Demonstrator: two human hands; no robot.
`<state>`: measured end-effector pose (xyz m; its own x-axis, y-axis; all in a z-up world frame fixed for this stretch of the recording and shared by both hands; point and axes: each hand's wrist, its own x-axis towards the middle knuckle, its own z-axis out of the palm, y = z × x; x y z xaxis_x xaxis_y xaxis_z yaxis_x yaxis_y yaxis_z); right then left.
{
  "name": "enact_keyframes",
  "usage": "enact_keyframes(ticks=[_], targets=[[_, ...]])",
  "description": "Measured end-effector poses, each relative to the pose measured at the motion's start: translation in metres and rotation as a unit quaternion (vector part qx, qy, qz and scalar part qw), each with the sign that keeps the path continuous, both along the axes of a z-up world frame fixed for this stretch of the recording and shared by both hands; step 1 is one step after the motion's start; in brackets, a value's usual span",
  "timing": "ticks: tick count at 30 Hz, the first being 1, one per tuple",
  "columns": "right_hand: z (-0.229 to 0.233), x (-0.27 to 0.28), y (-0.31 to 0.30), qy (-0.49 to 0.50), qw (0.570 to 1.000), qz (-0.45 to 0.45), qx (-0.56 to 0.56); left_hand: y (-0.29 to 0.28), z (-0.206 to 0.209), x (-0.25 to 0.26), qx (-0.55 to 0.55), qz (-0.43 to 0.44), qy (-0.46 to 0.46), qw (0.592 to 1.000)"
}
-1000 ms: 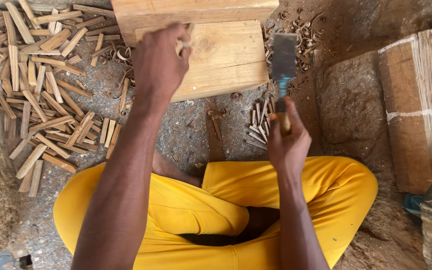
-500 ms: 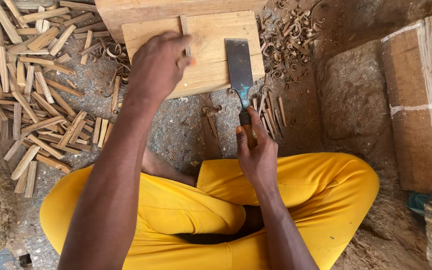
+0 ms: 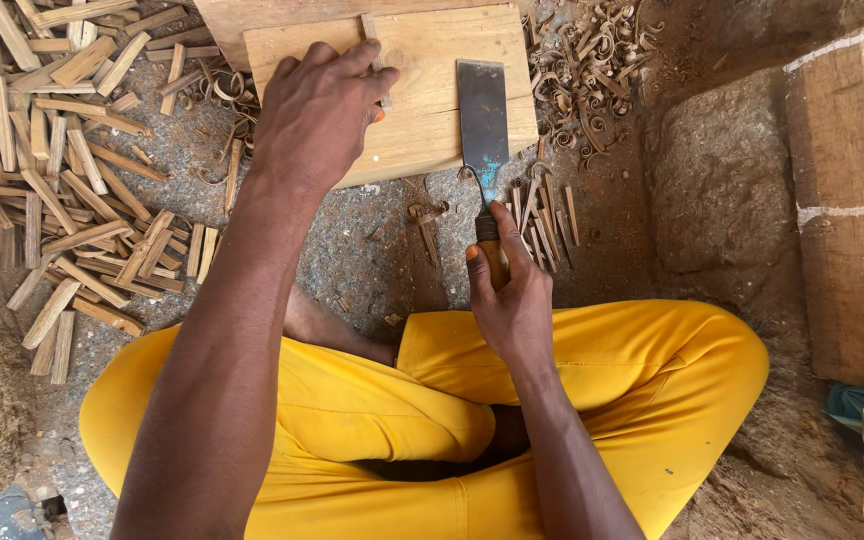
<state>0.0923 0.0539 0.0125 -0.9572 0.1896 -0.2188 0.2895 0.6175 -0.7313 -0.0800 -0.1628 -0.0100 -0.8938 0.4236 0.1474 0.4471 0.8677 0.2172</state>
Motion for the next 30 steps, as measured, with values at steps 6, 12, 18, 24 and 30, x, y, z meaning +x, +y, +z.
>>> enact_keyframes(ticks=[6,12,18,24,30], targets=[[-0.001,0.001,0.000,0.021,1.000,0.008,-0.003,-0.005,-0.007,-0.003,-0.006,-0.002,0.001,1.000],[-0.011,-0.003,0.003,0.003,1.000,-0.004,-0.014,-0.008,-0.013,0.000,-0.013,0.000,-0.015,1.000],[-0.017,-0.005,0.005,0.032,0.999,0.022,0.005,-0.006,-0.014,0.000,0.039,0.008,-0.005,0.999],[-0.012,-0.002,0.003,-0.005,1.000,-0.007,-0.017,-0.005,-0.023,-0.002,-0.019,0.002,0.032,0.999],[-0.001,0.006,0.001,0.011,1.000,0.005,-0.012,-0.013,-0.031,-0.004,0.042,-0.009,0.022,0.999]])
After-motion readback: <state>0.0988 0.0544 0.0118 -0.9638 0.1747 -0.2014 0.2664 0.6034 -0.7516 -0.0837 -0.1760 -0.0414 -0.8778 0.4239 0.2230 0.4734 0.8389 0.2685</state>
